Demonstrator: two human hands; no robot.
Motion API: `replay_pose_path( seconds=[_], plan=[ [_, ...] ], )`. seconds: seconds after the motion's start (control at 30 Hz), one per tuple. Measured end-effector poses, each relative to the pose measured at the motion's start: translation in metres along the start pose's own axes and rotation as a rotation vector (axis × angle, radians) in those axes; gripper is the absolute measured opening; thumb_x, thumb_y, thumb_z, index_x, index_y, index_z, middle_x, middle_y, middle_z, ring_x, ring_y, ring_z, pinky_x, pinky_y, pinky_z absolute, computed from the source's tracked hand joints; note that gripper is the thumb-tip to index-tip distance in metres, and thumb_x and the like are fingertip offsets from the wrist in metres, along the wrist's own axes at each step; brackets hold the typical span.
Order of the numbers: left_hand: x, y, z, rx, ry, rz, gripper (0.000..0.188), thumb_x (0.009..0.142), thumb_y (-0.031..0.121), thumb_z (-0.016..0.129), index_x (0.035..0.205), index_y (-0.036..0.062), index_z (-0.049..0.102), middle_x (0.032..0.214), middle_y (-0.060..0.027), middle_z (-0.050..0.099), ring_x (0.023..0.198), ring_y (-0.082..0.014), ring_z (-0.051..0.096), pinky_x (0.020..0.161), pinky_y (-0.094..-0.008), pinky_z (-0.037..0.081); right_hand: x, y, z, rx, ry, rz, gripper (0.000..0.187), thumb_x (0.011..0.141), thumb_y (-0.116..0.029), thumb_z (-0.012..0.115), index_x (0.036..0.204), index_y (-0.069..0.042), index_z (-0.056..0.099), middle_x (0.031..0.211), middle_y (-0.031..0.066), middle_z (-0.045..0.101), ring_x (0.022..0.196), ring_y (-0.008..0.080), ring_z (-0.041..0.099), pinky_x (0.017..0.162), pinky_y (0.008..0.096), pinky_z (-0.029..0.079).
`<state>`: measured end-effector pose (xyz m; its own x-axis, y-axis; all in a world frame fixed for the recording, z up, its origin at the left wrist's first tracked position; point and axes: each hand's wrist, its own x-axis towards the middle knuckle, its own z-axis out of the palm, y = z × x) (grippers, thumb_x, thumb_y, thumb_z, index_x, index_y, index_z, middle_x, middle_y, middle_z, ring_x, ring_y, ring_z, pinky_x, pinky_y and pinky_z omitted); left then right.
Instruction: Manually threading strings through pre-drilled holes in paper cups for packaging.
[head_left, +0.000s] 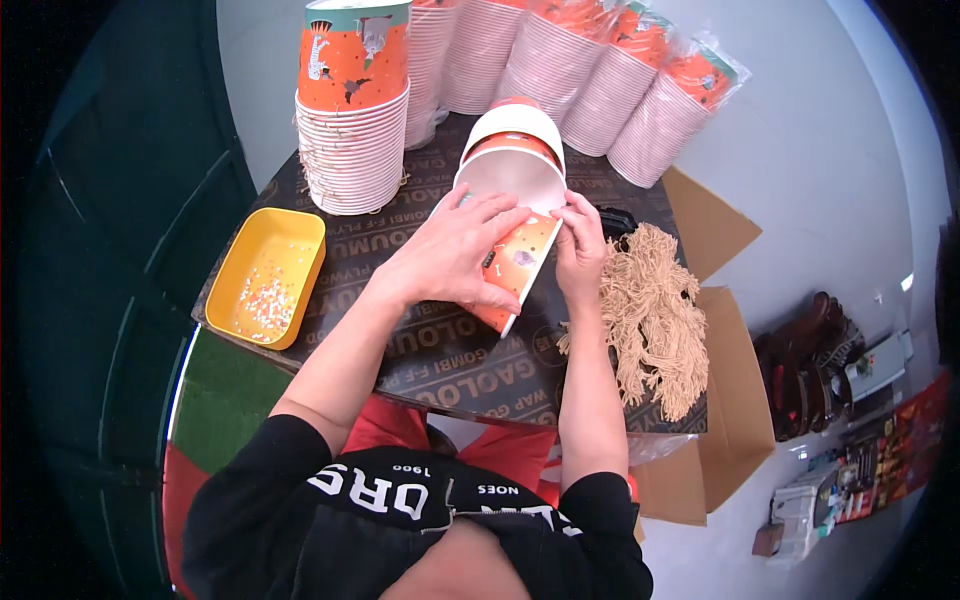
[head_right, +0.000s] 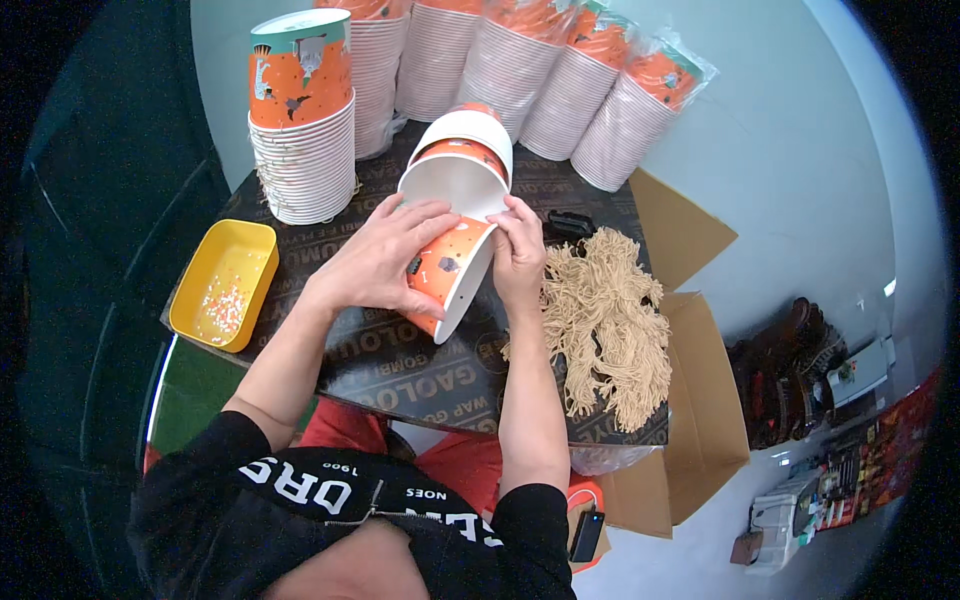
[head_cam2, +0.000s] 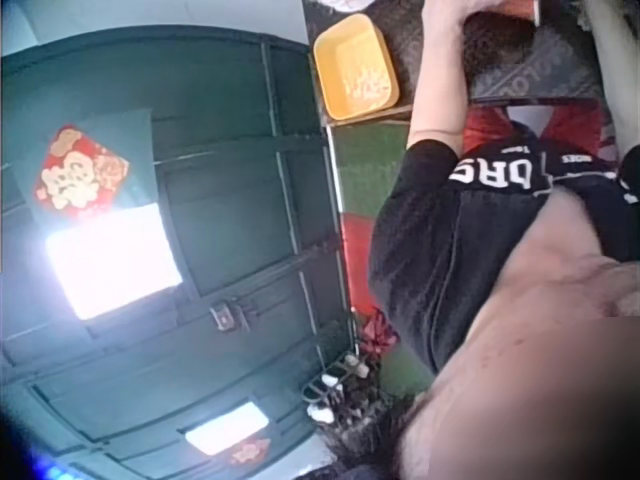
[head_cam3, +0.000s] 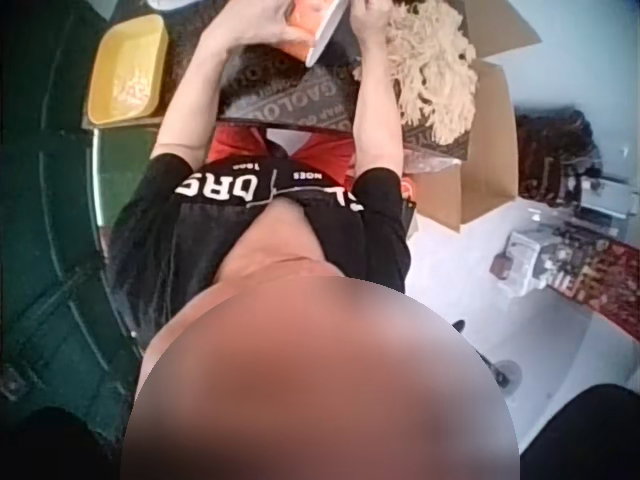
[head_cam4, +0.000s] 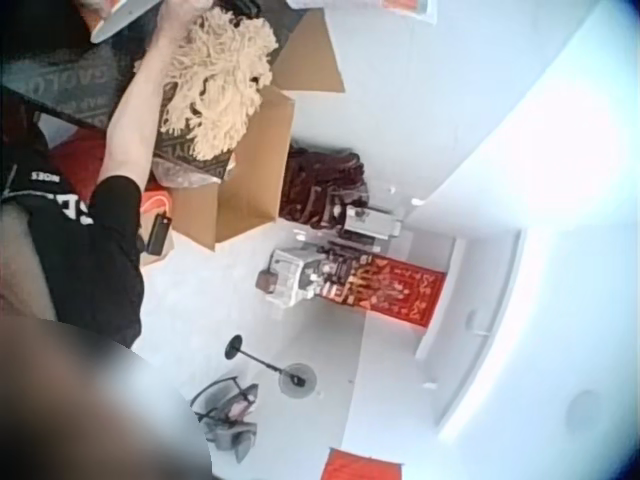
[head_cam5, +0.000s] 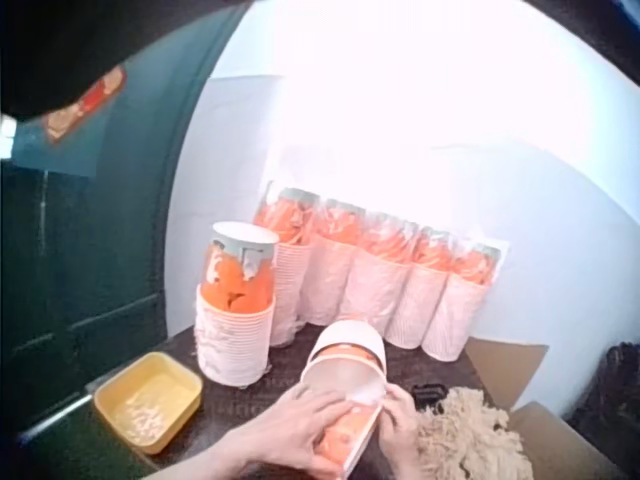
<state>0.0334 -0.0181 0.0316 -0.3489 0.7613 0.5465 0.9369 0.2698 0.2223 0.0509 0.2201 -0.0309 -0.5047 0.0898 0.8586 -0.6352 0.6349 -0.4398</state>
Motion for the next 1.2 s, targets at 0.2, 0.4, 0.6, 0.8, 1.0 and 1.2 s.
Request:
replay_pose_path(
  seconds=[0.2, 0.4, 0.6, 0.8, 1.0, 1.2],
  plan=[
    [-0.002, -0.003, 0.007, 0.098, 0.079, -0.102, 0.103, 0.058, 0.052, 0.084, 0.140, 0.0037, 0.043, 0.142, -0.0190, 0.044, 0.133, -0.0354, 0.043, 0.112, -0.0548, 0.028, -0.003, 0.001, 0.003, 0.172, 0.144, 0.391, 0.012, 0.098, -0.009, 0.054, 0.096, 0.001, 0.061, 0.090, 0.0068, 0.063, 0.077, 0.0150, 0.060, 0.072, 0.0271, 0.049],
    [-0.002, -0.011, 0.015, 0.190, 0.157, -0.185, 0.103, 0.057, 0.046, 0.087, 0.140, 0.0022, 0.043, 0.141, -0.0195, 0.044, 0.133, -0.0371, 0.041, 0.110, -0.0569, 0.029, 0.000, -0.018, 0.001, 0.934, -0.180, 0.592, 0.028, 0.099, -0.025, 0.054, 0.090, 0.001, 0.059, 0.086, 0.0070, 0.061, 0.074, 0.0136, 0.056, 0.070, 0.0287, 0.047],
    [0.000, -0.012, 0.016, 0.215, 0.182, -0.217, 0.103, 0.056, 0.043, 0.087, 0.139, 0.0016, 0.042, 0.142, -0.0196, 0.043, 0.133, -0.0365, 0.041, 0.110, -0.0573, 0.030, -0.004, -0.025, 0.004, 1.128, -0.461, 0.680, 0.040, 0.093, -0.029, 0.060, 0.112, 0.006, 0.059, 0.103, 0.0091, 0.065, 0.092, 0.0153, 0.060, 0.084, 0.0300, 0.047],
    [0.000, -0.014, 0.017, 0.255, 0.211, -0.241, 0.104, 0.056, 0.045, 0.087, 0.138, 0.0001, 0.042, 0.141, -0.0201, 0.043, 0.133, -0.0366, 0.040, 0.109, -0.0591, 0.030, -0.002, -0.032, 0.007, 1.017, -0.540, 0.701, 0.051, 0.088, -0.027, 0.062, 0.121, 0.011, 0.054, 0.117, 0.0142, 0.063, 0.109, 0.0193, 0.060, 0.100, 0.0338, 0.044],
    [-0.001, -0.014, 0.017, 0.272, 0.247, -0.219, 0.102, 0.056, 0.049, 0.086, 0.135, -0.0013, 0.046, 0.135, -0.0243, 0.047, 0.132, -0.0378, 0.041, 0.107, -0.0585, 0.031, -0.003, -0.034, 0.011, 1.036, -0.503, 0.714, 0.050, 0.088, -0.024, 0.062, 0.123, 0.010, 0.053, 0.118, 0.0146, 0.063, 0.107, 0.0192, 0.061, 0.098, 0.0330, 0.046],
    [-0.001, -0.013, 0.022, 0.279, 0.270, -0.220, 0.104, 0.053, 0.049, 0.087, 0.134, -0.0015, 0.047, 0.135, -0.0250, 0.047, 0.132, -0.0377, 0.041, 0.108, -0.0578, 0.028, -0.005, -0.030, 0.010, 1.129, -0.367, 0.630, 0.037, 0.089, -0.020, 0.060, 0.114, 0.007, 0.057, 0.110, 0.0119, 0.065, 0.101, 0.0180, 0.062, 0.093, 0.0321, 0.047]
  ],
)
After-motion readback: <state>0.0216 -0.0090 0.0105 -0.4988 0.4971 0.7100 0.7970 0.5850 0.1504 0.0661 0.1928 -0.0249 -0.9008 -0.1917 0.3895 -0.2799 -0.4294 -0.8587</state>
